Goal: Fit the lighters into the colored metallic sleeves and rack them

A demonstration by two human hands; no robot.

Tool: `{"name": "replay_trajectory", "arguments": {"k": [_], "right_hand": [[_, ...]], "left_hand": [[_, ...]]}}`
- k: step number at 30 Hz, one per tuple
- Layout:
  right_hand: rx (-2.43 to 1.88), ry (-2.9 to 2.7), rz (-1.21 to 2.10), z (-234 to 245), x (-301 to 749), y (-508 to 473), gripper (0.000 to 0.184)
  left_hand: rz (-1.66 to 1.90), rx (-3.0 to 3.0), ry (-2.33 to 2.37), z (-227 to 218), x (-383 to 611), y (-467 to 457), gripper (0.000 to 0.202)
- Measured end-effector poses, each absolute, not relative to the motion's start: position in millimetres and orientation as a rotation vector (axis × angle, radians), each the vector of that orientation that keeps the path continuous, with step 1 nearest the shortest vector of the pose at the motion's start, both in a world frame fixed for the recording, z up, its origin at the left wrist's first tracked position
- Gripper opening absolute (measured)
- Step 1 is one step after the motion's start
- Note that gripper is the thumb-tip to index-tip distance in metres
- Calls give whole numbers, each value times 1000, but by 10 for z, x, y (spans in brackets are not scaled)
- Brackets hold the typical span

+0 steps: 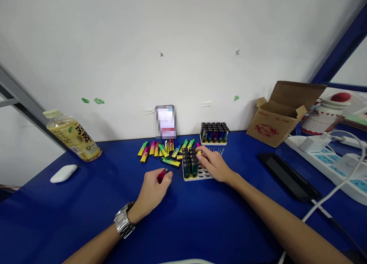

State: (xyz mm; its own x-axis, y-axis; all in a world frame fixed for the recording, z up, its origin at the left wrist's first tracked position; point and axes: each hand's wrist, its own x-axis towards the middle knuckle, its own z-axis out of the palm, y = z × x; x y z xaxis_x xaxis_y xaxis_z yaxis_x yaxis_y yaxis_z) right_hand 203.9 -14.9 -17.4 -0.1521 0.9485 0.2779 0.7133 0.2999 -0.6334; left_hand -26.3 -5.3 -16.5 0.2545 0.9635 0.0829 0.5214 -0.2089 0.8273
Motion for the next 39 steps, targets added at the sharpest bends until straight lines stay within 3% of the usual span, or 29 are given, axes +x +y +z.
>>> {"name": "replay_trajectory", "arguments": {"k": [16, 24, 28, 33, 37, 39], "right_hand": [[-1440, -1924, 454, -183, 2040, -155, 28], [-1018, -1770, -109, -103, 1837, -274, 24], [-871, -1894, -214, -2, 1606, -406, 36], [-820, -1959, -198, 66, 1462, -524, 14], [-806, -1724, -170, 92, 1633, -445, 9], [-866, -1503, -159, 74, 1793, -342, 11]], "left_hand": [[862, 1900, 1398, -140, -234, -70, 39], [964, 2054, 1280, -113, -182, -173, 32], [983, 2274, 1097, -137, -182, -269, 24], [1074, 2514, 826, -145, -203, -334, 16], [1220, 2593, 865, -103, -270, -201, 39], [1277, 2631, 1092, -110, -335, -56, 37]]}}
